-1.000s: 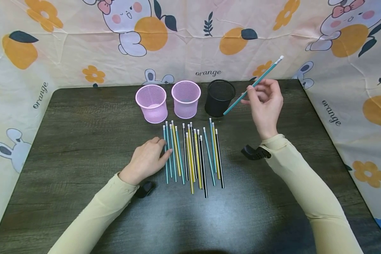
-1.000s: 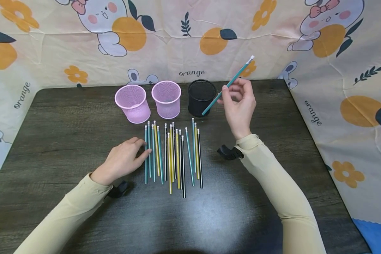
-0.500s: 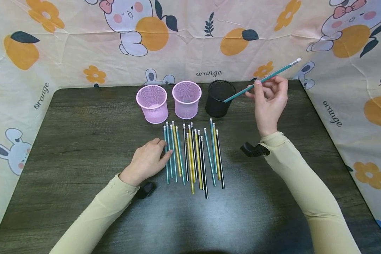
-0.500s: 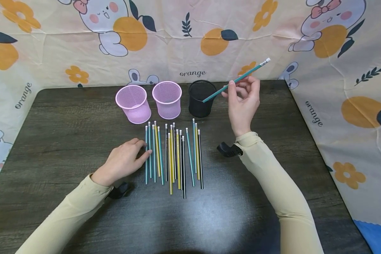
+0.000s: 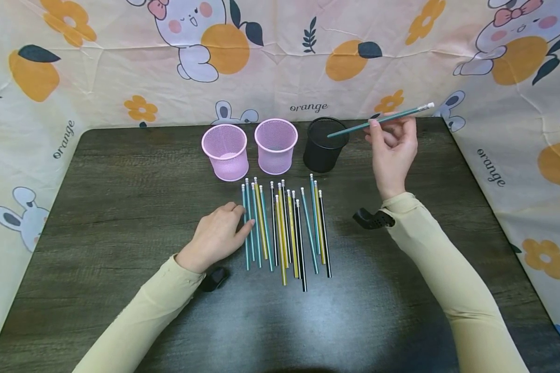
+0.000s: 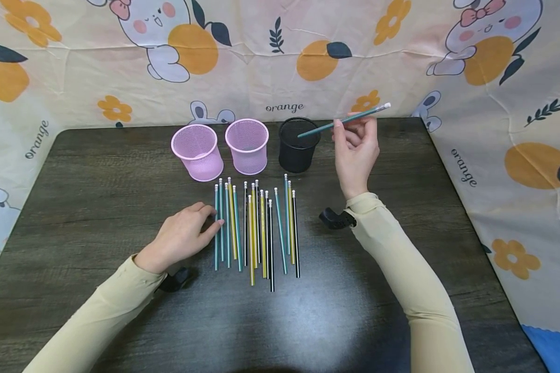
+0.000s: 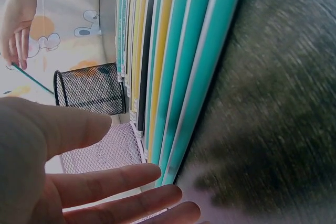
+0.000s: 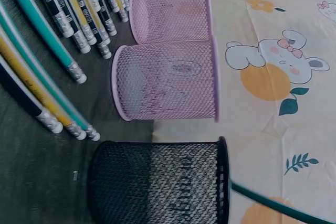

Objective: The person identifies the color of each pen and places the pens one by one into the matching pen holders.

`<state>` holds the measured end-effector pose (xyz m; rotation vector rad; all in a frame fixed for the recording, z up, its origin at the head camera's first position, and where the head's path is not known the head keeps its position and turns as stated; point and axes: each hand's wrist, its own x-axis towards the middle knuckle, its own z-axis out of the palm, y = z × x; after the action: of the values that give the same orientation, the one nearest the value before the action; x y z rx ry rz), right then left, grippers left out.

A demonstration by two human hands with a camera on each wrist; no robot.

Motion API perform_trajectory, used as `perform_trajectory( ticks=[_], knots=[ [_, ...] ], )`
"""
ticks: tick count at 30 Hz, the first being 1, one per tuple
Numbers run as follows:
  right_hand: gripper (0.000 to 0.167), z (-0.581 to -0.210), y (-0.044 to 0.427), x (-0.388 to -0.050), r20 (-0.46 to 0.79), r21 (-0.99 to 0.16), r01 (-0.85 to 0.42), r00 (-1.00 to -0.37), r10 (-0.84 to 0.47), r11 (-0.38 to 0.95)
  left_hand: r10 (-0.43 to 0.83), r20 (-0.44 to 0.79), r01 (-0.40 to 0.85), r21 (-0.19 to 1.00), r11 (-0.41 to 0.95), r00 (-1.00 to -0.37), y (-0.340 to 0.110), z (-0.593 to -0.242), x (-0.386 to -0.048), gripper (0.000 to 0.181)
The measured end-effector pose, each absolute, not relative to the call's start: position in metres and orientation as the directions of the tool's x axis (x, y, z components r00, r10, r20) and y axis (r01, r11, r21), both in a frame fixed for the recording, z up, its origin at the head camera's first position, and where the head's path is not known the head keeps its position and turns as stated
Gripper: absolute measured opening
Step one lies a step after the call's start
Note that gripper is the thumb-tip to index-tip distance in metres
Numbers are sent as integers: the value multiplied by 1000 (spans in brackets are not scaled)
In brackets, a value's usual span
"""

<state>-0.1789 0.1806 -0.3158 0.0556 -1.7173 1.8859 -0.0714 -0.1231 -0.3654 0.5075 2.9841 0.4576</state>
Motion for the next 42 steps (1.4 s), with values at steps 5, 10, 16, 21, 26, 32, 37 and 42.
perform_trajectory(
  ticks=[5,10,16,21,26,32,37,42],
  knots=[
    [16,-317,180,-173,388,-913,-408,-854,346,16,338,-22,316,307,898,-941,-123,-366,-72,32],
    [19,-332,188,-182,370,-924,-382,-869,330,28,341,-22,317,313,895,-940,-123,-367,-71,31],
    [19,-340,191,-185,322,-946,-321,-902,289,50,350,-18,327,317,890,-937,-122,-367,-72,32],
    [18,-342,190,-186,281,-960,-270,-922,266,77,355,-16,331,321,887,-935,-121,-367,-72,32],
    [21,-342,190,-186,258,-965,-237,-937,237,115,354,-25,328,323,888,-935,-121,-367,-72,32],
    [26,-345,192,-188,219,-967,-186,-954,204,173,355,-24,329,323,887,-935,-120,-367,-72,32],
    [26,-348,193,-190,214,-962,-176,-961,176,211,352,-25,325,324,888,-936,-120,-367,-72,33],
    [28,-348,194,-189,207,-961,-171,-966,155,219,352,-19,327,327,887,-936,-120,-368,-72,34]
  ],
)
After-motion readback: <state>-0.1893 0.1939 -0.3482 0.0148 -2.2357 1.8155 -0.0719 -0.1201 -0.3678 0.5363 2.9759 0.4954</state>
